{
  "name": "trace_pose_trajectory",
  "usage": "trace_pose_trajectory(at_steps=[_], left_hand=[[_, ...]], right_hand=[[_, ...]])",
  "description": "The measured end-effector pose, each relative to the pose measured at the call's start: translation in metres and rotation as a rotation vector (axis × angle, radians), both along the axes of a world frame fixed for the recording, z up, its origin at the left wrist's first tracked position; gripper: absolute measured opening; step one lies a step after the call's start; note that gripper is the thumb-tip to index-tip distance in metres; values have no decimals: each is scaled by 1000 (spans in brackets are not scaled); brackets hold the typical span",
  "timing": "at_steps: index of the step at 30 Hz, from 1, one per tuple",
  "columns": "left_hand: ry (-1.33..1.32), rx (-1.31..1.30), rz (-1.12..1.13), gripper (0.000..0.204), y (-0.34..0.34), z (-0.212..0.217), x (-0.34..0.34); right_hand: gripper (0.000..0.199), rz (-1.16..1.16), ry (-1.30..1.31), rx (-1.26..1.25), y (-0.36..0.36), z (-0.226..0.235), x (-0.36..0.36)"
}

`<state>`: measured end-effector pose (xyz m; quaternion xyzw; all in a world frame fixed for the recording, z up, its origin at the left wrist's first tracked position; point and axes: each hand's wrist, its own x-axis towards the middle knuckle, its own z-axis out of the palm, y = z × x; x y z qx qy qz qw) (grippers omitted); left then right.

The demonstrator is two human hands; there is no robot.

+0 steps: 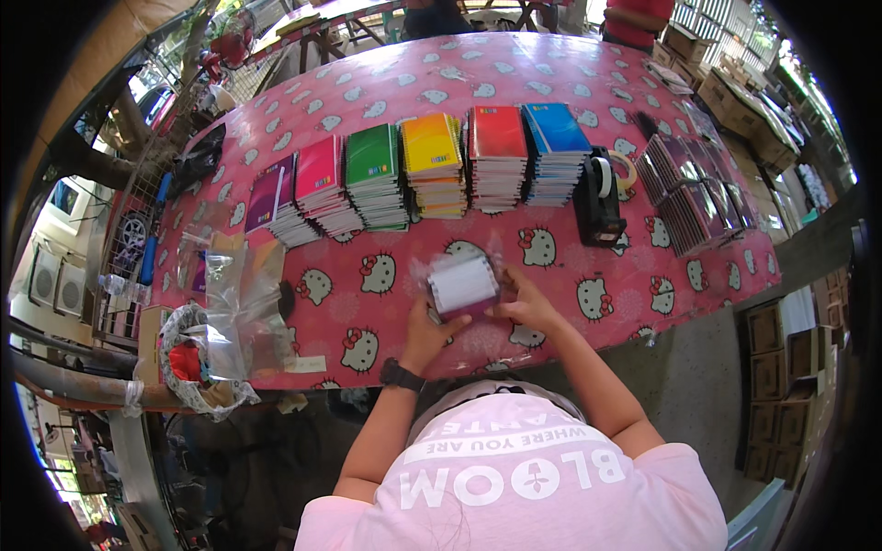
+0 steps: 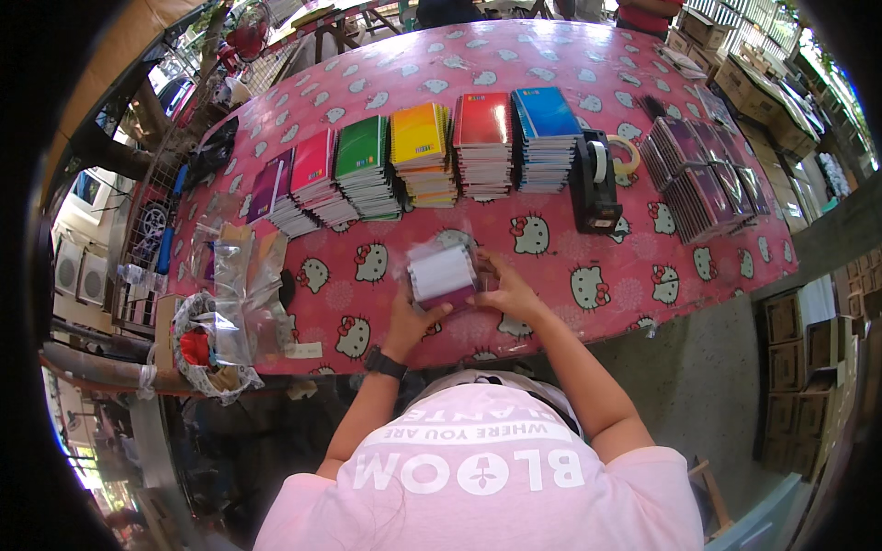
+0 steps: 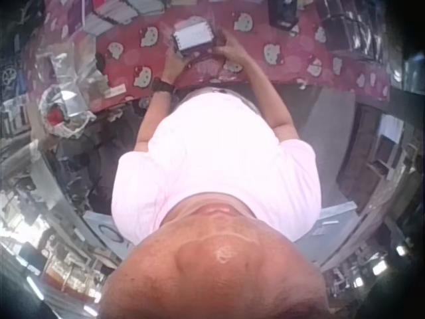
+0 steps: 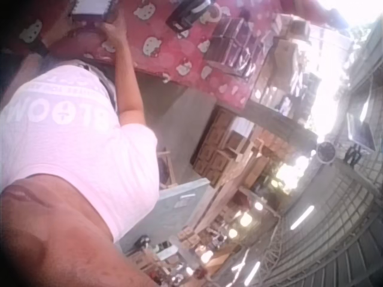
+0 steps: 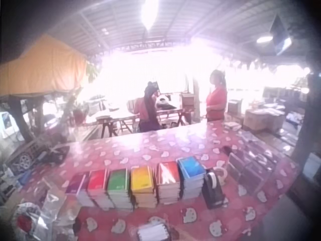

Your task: The person stands at a table and repeatedly picks up small notebooks of various colors, places them into clear plastic bags, and seals the bags. The person handles the notebooks one at a time and stacks the packaged items on the table.

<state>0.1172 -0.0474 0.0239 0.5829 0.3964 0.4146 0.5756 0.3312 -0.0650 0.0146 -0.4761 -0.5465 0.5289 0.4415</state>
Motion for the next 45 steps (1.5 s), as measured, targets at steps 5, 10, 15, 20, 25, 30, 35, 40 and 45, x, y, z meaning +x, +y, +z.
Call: trace_pose_trajectory(at_steps=[5,10,15,20,25,30,35,40,45], left_hand=[[-209,-551,-76,71,11,27,-12],[-487,-741,-314,69,-8,49,-35],[100,-79,-69,87,15,19,-37],[-224,-144,72,88,42,25,-2],[-211,14,110,77,31,5,19],[-153,212,164,56,13,9,21],[-68,119,199,16,15,36,21],[28,354,308,12,11,67,24],[191,521,321,14,13,77,29]], right_hand=[[58,-105,114,-313,5,52,-2],[69,173,336,-331,-19,43,24],[76,27,-264,138,0,49,17],[72,-56,140,89,40,35,-5],[51,-46,212,14,39,53,-19],[14,-355,-49,365,24,56,-29],[12,-359,-107,362,22,67,-30],[6,-411,-53,523,13,83,-33],[10,-410,-37,425,5,82,-24]])
